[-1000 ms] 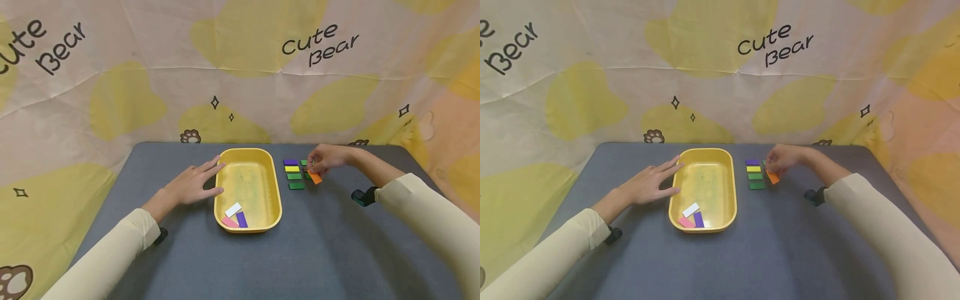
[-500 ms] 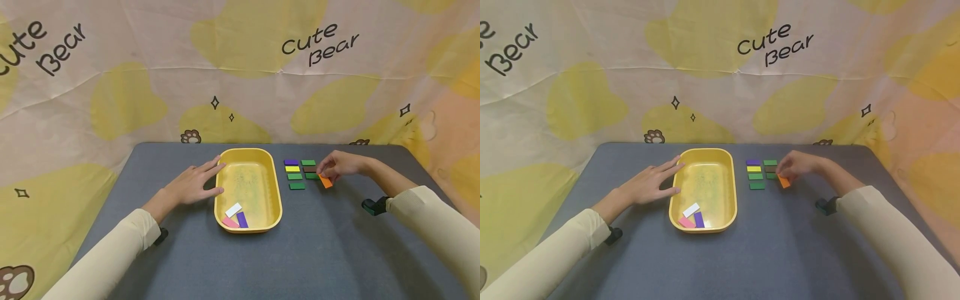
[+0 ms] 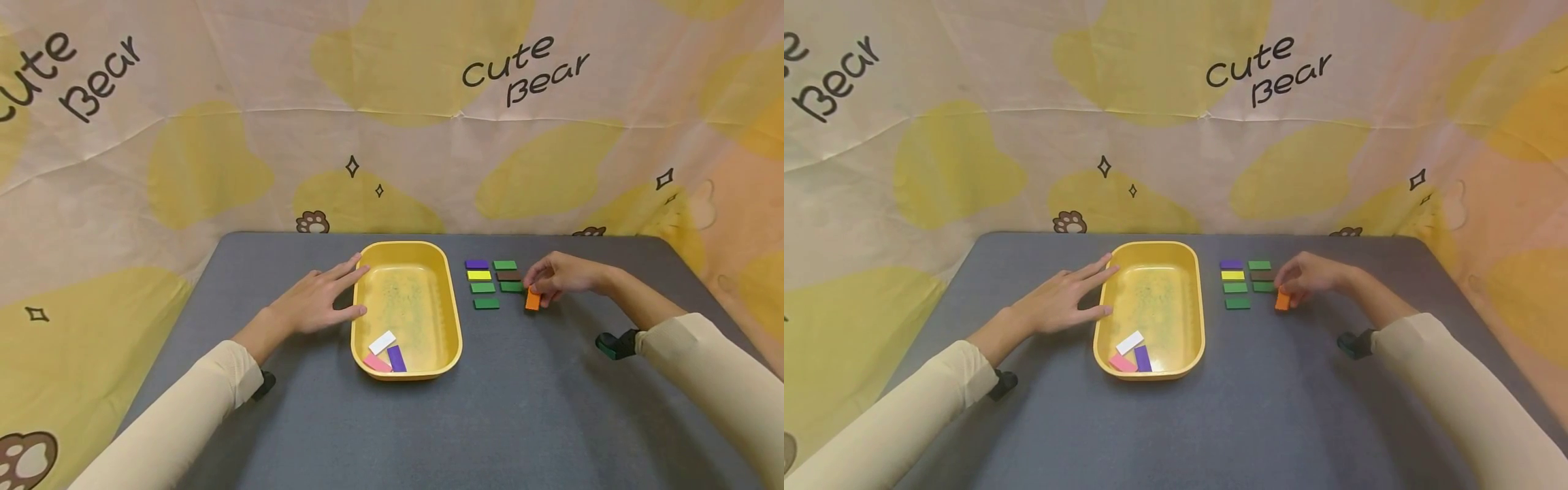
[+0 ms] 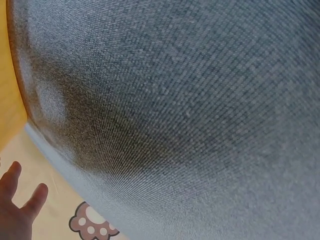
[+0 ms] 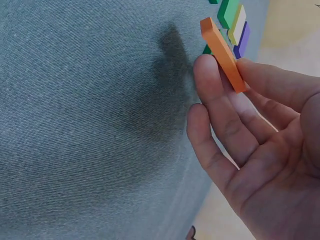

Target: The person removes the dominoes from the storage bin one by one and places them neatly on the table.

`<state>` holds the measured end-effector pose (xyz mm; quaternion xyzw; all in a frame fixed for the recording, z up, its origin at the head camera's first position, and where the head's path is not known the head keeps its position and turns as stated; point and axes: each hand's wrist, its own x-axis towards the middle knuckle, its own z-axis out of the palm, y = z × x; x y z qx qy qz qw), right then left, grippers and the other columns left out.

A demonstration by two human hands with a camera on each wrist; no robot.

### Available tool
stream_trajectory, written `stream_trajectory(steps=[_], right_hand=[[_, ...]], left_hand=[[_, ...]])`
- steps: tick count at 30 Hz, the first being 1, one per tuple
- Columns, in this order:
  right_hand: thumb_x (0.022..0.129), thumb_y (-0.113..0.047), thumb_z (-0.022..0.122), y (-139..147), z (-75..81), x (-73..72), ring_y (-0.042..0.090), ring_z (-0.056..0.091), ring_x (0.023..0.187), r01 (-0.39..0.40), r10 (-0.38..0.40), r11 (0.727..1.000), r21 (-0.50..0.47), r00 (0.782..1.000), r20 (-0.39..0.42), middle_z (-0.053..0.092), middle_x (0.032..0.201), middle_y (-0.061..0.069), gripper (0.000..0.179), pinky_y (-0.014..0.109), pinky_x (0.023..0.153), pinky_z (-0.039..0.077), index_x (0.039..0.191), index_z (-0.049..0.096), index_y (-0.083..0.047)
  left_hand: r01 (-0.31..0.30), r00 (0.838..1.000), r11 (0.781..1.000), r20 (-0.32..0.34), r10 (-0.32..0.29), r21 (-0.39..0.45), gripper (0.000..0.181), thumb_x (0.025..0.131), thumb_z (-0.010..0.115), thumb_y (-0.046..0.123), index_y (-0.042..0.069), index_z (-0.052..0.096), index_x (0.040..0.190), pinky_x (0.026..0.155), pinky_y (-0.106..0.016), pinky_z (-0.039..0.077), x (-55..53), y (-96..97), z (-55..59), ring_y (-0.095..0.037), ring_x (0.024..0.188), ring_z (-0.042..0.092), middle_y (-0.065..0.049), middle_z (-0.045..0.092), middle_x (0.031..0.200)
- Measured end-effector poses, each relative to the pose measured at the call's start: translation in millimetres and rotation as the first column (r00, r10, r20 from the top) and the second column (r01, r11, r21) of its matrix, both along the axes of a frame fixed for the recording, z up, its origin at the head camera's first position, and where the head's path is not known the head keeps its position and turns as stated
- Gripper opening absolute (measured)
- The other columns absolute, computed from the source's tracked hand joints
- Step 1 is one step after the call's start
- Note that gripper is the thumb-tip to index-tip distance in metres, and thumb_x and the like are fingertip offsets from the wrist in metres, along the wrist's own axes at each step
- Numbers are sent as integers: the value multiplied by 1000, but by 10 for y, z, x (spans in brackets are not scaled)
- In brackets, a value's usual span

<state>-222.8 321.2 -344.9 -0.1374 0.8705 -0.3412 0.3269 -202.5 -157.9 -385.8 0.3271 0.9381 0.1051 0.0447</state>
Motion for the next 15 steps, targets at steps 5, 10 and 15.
stream_trajectory(steps=[5,10,15], right_hand=[[98,-10,61,34,-31,7,26,69,84,34,-33,999,-22,999,19,69,95,12,21,39,82,56,111,61,6],[98,-10,62,57,-81,28,30,69,90,70,-66,994,-79,997,47,67,98,15,21,38,86,56,109,59,8],[98,-8,61,72,-164,45,29,69,91,105,-99,986,-127,994,50,65,101,16,22,36,86,56,111,58,10]], left_hand=[[19,1000,1000,-16,-19,8,81,95,43,67,21,24,160,106,-55,35,-3,-2,7,-26,143,37,-3,14,166],[27,999,1000,-24,-27,10,80,96,44,66,21,25,160,105,-54,36,3,-9,17,-27,142,39,-3,14,166],[26,1000,1000,-16,-25,8,80,96,44,66,21,25,160,105,-55,36,5,-4,25,-27,142,39,-4,14,166]])
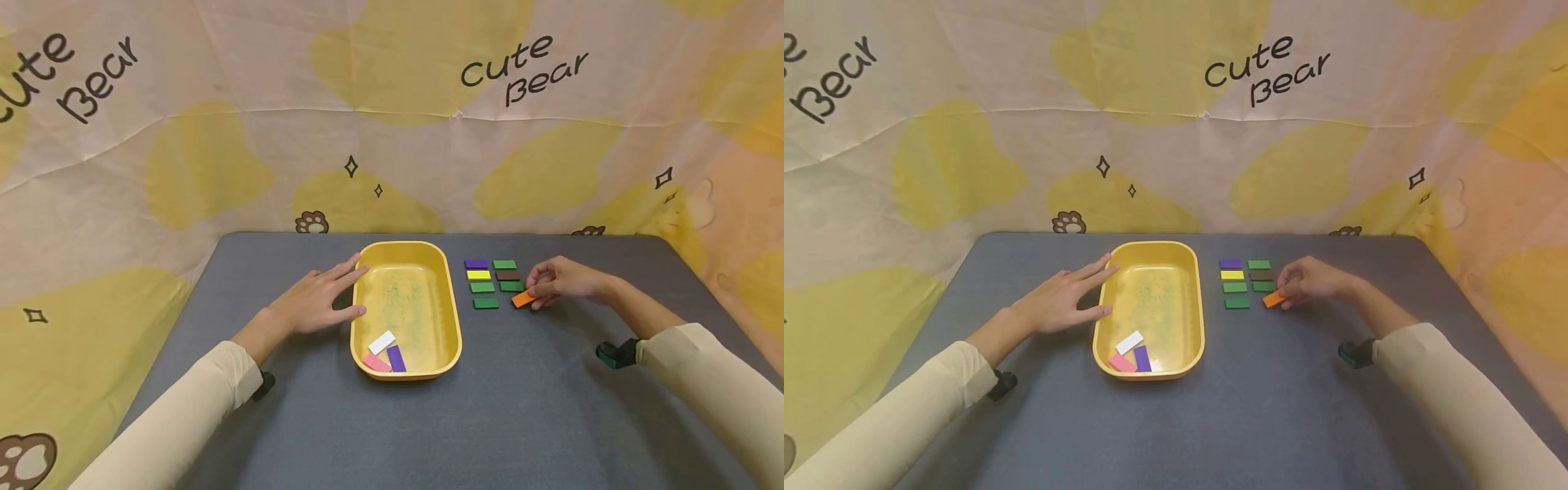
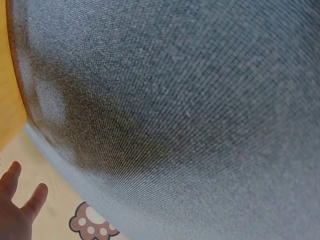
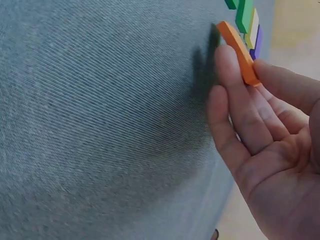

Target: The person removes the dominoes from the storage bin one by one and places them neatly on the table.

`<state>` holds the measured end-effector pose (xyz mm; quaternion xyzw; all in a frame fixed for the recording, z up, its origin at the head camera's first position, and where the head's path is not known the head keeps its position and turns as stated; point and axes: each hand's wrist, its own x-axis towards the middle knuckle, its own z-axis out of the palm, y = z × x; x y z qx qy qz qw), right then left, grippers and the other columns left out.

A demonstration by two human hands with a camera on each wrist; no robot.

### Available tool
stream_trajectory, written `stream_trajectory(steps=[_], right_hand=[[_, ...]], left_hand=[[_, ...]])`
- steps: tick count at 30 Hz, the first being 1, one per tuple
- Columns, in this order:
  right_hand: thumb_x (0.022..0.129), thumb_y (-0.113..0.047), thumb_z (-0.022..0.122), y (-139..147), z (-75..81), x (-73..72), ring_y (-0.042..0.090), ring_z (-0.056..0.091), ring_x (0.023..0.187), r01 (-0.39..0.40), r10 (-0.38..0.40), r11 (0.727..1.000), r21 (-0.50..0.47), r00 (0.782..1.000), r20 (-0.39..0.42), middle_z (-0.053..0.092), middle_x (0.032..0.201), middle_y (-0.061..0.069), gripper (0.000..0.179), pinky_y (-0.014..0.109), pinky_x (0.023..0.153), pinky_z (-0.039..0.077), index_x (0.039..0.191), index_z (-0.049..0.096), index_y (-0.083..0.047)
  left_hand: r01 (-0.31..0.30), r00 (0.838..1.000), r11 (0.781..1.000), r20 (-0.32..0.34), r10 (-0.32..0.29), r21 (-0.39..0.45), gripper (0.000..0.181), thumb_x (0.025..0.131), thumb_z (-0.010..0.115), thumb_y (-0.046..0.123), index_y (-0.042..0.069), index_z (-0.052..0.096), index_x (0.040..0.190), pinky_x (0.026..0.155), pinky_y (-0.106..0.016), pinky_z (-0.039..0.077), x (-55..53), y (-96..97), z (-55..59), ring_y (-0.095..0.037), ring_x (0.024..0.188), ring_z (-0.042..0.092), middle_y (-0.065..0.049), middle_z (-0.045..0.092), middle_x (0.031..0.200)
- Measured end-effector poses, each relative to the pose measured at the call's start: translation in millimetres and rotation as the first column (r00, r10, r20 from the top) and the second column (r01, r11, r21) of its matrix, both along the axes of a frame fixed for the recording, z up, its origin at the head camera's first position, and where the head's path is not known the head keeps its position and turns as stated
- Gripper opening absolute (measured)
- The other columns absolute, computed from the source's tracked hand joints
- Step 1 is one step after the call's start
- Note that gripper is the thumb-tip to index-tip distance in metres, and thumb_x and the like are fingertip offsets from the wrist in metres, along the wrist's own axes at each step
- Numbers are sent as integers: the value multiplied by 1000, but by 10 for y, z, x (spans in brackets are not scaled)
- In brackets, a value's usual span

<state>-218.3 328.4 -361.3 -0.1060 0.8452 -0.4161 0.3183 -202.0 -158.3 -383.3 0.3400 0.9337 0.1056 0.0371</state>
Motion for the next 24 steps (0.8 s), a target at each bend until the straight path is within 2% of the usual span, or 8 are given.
stream_trajectory(steps=[7,10,24], right_hand=[[99,-9,61,-37,-119,17,27,72,89,82,-82,997,-16,995,-63,69,100,16,26,36,83,57,113,56,12],[98,-10,62,-51,-136,22,26,71,84,92,-92,996,-2,993,-72,69,95,15,25,36,81,57,112,56,11],[95,-9,66,-40,-174,-8,26,69,77,-6,9,999,32,994,-110,69,87,13,17,33,73,57,103,63,7]], left_hand=[[-16,1000,1000,19,16,0,82,95,43,68,23,23,160,107,-54,34,10,3,7,-27,144,36,-2,12,167],[-15,1000,1000,21,15,2,82,95,43,68,23,23,160,107,-54,34,10,5,9,-27,144,36,-2,12,167],[-27,999,1000,33,27,7,81,95,45,66,23,24,160,107,-56,34,14,11,10,-28,144,36,-2,13,166]])
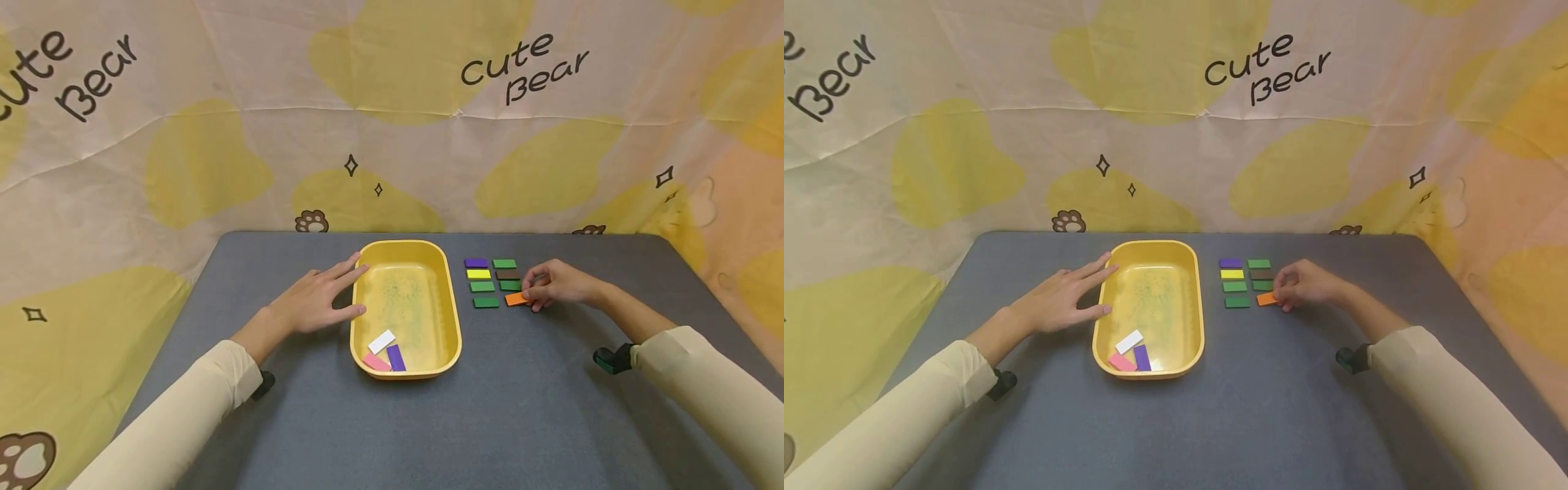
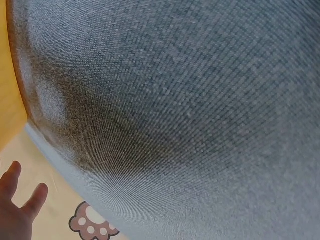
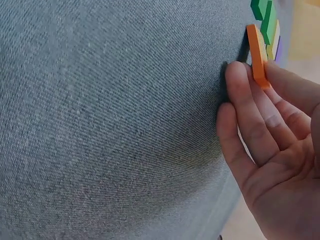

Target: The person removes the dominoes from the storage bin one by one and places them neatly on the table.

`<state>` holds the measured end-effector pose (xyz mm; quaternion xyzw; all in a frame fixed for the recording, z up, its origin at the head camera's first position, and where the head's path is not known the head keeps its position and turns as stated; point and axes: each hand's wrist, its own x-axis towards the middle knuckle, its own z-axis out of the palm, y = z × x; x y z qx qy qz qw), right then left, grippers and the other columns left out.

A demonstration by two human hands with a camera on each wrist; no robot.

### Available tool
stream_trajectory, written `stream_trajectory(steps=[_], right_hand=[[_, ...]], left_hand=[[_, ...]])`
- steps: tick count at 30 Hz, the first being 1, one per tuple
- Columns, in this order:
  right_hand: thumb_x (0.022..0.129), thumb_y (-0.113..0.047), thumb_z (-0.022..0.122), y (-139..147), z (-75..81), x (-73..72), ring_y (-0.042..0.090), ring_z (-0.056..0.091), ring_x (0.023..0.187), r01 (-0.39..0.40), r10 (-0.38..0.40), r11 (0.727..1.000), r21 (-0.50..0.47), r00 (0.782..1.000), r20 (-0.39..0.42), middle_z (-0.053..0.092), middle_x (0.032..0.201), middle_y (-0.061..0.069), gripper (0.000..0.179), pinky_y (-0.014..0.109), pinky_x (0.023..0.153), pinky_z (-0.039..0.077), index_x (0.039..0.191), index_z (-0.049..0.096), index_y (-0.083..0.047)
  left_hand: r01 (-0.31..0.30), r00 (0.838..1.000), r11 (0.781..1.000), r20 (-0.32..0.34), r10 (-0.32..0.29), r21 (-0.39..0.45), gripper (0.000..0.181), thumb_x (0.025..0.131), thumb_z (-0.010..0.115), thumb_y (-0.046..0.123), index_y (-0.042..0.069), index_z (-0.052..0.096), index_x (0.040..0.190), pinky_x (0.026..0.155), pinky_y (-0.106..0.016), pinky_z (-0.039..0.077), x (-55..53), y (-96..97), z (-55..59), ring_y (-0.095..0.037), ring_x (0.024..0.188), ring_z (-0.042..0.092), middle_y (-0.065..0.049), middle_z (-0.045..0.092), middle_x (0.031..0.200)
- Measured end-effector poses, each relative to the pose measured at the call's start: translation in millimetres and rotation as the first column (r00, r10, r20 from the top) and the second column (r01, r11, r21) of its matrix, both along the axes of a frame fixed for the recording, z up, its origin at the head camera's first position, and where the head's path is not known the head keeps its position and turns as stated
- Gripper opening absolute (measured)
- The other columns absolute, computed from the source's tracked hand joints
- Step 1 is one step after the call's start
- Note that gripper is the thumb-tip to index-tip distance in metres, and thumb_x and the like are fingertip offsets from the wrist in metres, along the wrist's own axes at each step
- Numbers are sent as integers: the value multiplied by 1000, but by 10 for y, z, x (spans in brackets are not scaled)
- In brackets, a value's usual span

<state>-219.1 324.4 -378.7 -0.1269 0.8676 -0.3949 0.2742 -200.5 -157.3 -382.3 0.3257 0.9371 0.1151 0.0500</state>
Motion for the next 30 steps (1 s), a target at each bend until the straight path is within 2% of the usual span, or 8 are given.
stream_trajectory(steps=[6,14,22,30], right_hand=[[95,-9,67,-19,3,13,25,68,74,-53,54,998,16,997,-59,70,86,12,16,31,70,56,101,66,6],[95,-9,68,-36,14,22,25,67,72,-73,78,996,55,993,-94,69,85,10,15,31,69,55,99,68,5],[96,-15,66,-2,94,12,26,69,79,-38,41,996,83,999,-25,71,92,10,26,34,75,57,107,65,8],[98,-14,64,19,95,-14,26,69,81,-70,70,992,101,998,1,71,95,11,25,36,77,58,109,69,7]], left_hand=[[-1,1000,1000,-1,1,-3,80,95,46,65,23,24,160,107,-55,34,2,0,-5,-27,144,35,-1,12,166],[-4,1000,1000,-1,4,-6,80,95,46,65,23,24,160,108,-55,33,2,1,-2,-27,144,35,-1,12,166],[7,1000,1000,-15,-7,-1,82,95,43,69,22,24,160,106,-55,35,-8,-2,-12,-28,143,37,-2,13,166],[14,1000,1000,-26,-14,6,81,95,43,68,22,25,160,106,-55,36,-10,-12,-19,-27,142,39,-2,14,166]])
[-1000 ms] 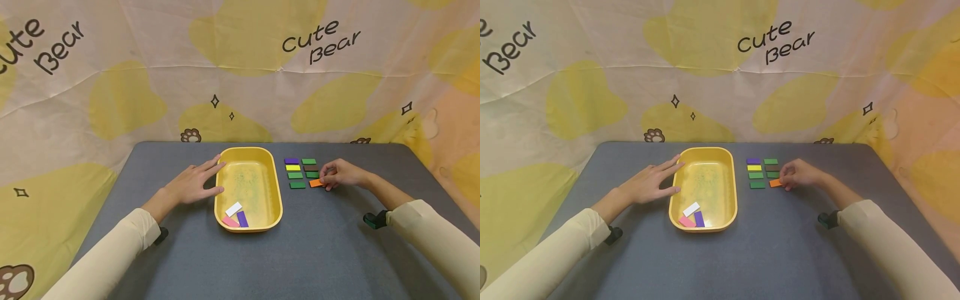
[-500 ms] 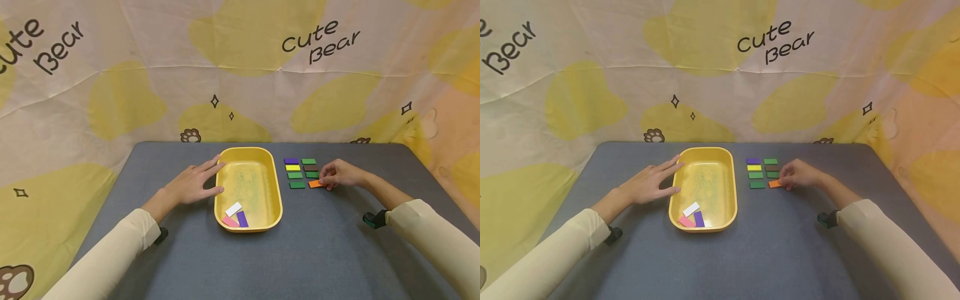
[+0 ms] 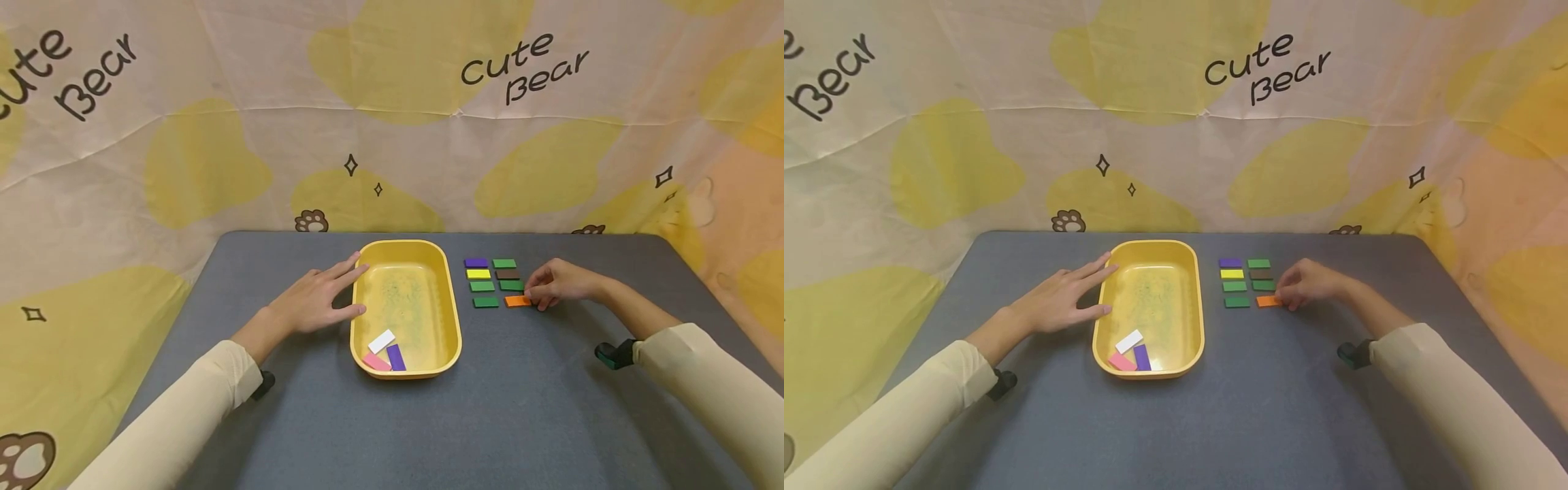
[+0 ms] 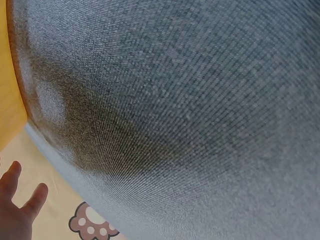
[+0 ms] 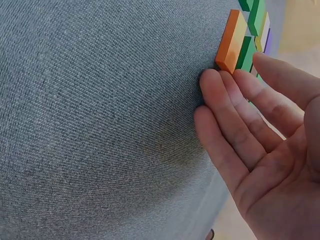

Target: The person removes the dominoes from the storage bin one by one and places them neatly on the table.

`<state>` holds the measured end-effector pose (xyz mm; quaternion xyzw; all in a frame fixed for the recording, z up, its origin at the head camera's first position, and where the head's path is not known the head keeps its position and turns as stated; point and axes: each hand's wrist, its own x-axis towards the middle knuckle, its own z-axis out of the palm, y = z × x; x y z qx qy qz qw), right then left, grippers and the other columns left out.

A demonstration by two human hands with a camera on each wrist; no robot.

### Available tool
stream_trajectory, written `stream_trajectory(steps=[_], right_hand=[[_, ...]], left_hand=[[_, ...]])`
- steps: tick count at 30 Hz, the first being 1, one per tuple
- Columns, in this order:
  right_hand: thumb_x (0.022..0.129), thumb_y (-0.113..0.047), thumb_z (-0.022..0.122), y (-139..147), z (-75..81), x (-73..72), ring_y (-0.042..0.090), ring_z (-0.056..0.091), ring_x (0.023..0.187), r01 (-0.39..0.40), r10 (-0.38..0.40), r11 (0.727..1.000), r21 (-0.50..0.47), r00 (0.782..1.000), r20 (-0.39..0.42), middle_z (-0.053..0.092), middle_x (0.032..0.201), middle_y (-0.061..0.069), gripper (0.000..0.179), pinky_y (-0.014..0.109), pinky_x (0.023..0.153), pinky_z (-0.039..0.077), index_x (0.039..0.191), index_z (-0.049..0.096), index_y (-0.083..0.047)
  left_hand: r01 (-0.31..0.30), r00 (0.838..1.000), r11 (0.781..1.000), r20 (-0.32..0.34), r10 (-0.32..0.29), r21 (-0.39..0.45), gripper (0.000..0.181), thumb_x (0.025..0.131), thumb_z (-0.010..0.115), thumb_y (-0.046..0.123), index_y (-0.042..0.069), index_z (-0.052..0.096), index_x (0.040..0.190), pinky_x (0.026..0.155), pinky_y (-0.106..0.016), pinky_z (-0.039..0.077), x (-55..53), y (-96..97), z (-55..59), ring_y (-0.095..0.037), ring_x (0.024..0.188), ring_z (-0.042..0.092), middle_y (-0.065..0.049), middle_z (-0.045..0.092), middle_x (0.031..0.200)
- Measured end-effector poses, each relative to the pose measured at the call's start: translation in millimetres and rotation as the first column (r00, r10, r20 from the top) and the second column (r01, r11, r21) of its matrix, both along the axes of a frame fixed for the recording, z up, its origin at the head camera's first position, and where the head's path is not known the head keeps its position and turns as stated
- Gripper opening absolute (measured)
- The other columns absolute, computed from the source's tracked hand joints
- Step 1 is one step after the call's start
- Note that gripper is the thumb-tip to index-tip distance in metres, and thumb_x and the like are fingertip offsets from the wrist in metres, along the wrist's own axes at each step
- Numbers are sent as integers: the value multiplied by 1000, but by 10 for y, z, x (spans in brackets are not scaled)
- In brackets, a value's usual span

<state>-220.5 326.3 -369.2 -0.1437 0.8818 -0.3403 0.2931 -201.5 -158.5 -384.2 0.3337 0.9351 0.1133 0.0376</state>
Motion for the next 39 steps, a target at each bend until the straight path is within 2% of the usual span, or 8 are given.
stream_trajectory(steps=[8,14,21,25,30,33,39], right_hand=[[98,-14,64,-25,72,1,24,67,82,-7,7,1000,23,1000,0,70,95,9,23,37,78,57,108,68,6],[97,-14,65,-137,185,-74,23,65,80,-29,29,1000,2,999,-29,70,92,12,26,35,78,57,111,65,7],[96,-13,65,-525,423,-196,31,69,79,-102,105,994,32,990,-94,72,88,17,27,43,79,57,112,65,8],[96,-11,65,-774,562,-245,36,69,80,-161,164,986,35,976,-143,73,84,14,24,44,76,57,111,66,8],[96,-14,66,-1109,705,-268,31,70,82,-198,200,980,26,967,-157,74,85,8,23,42,78,57,111,67,4],[95,-16,67,-1295,732,-259,24,70,79,-222,223,975,24,962,-159,74,87,10,25,40,77,57,111,68,3],[94,-12,68,-1576,649,-233,25,73,75,-265,256,963,-39,954,-157,73,87,17,22,38,73,59,107,69,6]], left_hand=[[-1,1000,1000,2,1,-4,82,95,43,68,22,25,160,106,-55,36,-5,2,-5,-28,142,39,-3,14,166],[1,1000,1000,4,-1,-4,81,95,44,67,22,25,160,106,-55,35,-7,0,-7,-27,142,38,-2,13,166],[0,1000,1000,1,0,-5,81,95,44,68,22,25,160,106,-55,35,-6,-10,-8,-27,142,39,-2,13,166],[-1,1000,1000,3,1,-3,82,95,43,68,22,25,160,106,-55,35,-8,-4,-7,-27,143,38,-2,13,166],[-5,1000,1000,5,5,-5,82,95,43,68,22,25,160,106,-55,35,-13,-5,-11,-27,143,38,-1,13,166],[-5,1000,1000,5,5,-7,82,94,43,69,23,24,160,106,-55,35,-14,-5,-14,-27,143,38,-1,13,166],[1,1000,1000,2,-1,-4,82,95,43,69,22,25,160,106,-55,35,-16,-4,-18,-26,143,37,-2,14,166]])
